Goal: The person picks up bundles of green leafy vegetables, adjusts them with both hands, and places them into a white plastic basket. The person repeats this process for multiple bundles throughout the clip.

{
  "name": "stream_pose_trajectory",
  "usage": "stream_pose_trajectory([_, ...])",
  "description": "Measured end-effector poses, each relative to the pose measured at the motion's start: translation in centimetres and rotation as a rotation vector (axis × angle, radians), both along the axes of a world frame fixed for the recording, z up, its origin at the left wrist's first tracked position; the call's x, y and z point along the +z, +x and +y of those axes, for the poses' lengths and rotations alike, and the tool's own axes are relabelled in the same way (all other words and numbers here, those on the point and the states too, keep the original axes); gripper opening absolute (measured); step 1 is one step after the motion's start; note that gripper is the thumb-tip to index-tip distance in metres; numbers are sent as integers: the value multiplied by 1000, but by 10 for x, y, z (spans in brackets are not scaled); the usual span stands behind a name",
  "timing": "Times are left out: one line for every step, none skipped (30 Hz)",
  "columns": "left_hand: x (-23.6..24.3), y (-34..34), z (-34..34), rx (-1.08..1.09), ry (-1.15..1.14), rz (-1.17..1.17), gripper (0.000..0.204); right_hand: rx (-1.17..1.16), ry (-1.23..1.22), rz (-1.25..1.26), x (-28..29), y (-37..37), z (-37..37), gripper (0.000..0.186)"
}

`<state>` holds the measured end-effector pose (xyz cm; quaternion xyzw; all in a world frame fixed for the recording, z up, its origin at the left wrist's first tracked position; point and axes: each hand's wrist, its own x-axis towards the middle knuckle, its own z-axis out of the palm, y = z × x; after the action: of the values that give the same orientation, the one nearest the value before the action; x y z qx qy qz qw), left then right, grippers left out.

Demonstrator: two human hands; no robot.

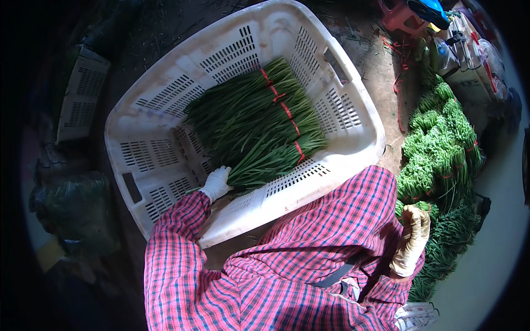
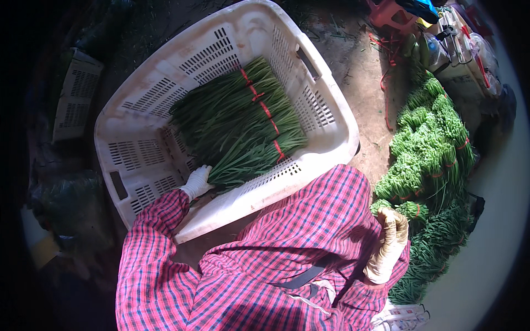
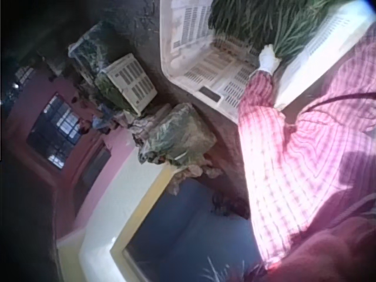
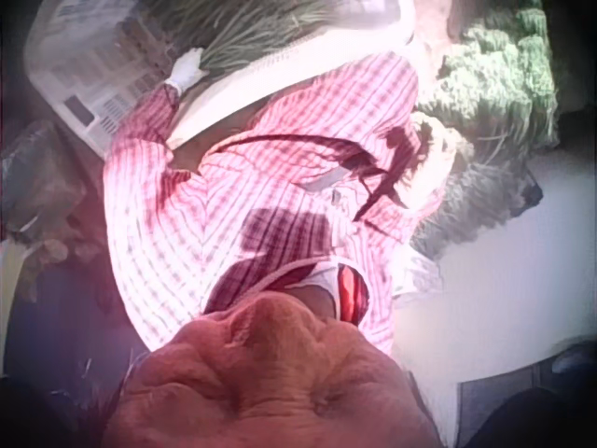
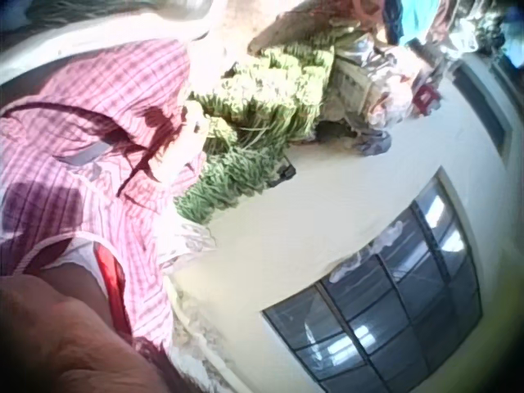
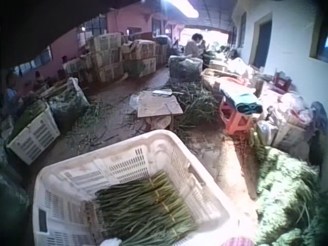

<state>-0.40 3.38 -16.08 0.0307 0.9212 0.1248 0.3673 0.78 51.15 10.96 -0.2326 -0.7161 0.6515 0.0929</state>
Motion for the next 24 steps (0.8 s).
stream_pose_trajectory([-7, -1, 0, -9, -10, 0, 63, -4, -14, 5, -1, -1, -1, 14])
stream_pose_trajectory([-15, 0, 3, -3, 3, -28, 64, -8, 9, -37, -3, -1, -2, 14])
stream_pose_trajectory([-21, 0, 3, 6, -16, -25, 65, -42, -36, -74, -7, -1, -4, 13])
stream_pose_trajectory([-25, 1, 3, 19, -4, -6, 67, -33, 5, -65, -10, -1, -4, 13])
stream_pose_trajectory([-29, 2, 3, 36, -12, 9, 68, 10, 13, -43, -13, 1, -5, 13])
stream_pose_trajectory([-30, 2, 2, 40, 2, 34, 72, 8, 16, -45, -16, 2, -4, 12])
stream_pose_trajectory([-30, 2, 2, 37, 32, 36, 74, -33, 24, -77, -17, 4, -4, 12])
stream_pose_trajectory([-28, 2, 1, 40, 22, 32, 76, -45, 8, -85, -19, 5, -2, 12])
stream_pose_trajectory([-25, 0, 1, 42, 8, 12, 78, -55, -28, -70, -19, 7, 0, 12])
stream_pose_trajectory([-21, -1, 0, 75, 5, 9, 81, -52, -23, -66, -19, 8, 2, 13])
stream_pose_trajectory([-16, -3, -1, 107, -1, -18, 83, -53, 4, -79, -18, 10, 5, 13])
stream_pose_trajectory([-10, -2, -3, 144, -7, -50, 86, -50, 14, -95, -17, 12, 8, 13])
stream_pose_trajectory([-4, -3, -6, 168, -2, -54, 97, -36, 1, -103, -17, 14, 12, 14])
stream_pose_trajectory([3, 1, -9, 199, 4, -36, 101, -12, 5, -100, -15, 16, 17, 14])
stream_pose_trajectory([10, 6, -13, 231, 2, 8, 106, -44, -18, -108, -14, 19, 21, 16])
stream_pose_trajectory([15, 12, -18, 280, 30, 50, 108, -64, 37, -131, -12, 21, 27, 16])
stream_pose_trajectory([19, 20, -24, 329, 52, 107, 109, -73, 43, -139, -11, 24, 32, 17])
stream_pose_trajectory([21, 27, -30, 375, 74, 169, 111, -51, 19, -112, -10, 27, 38, 19])
stream_pose_trajectory([21, 34, -35, 338, 33, 79, 112, -47, 24, -87, -9, 30, 44, 18])
stream_pose_trajectory([17, 39, -40, 300, -4, -5, 112, -36, 116, -94, -9, 33, 50, 18])
stream_pose_trajectory([12, 44, -44, 253, -58, -114, 113, -29, 105, -62, -7, 37, 56, 17])
stream_pose_trajectory([4, 46, -45, 199, -48, -82, 108, -45, 134, -61, -7, 40, 61, 16])
stream_pose_trajectory([-2, 48, -47, 187, -76, -76, 106, -43, 175, -71, -6, 43, 67, 17])
stream_pose_trajectory([-9, 49, -48, 174, -104, -95, 103, -72, 198, -99, -5, 48, 71, 17])
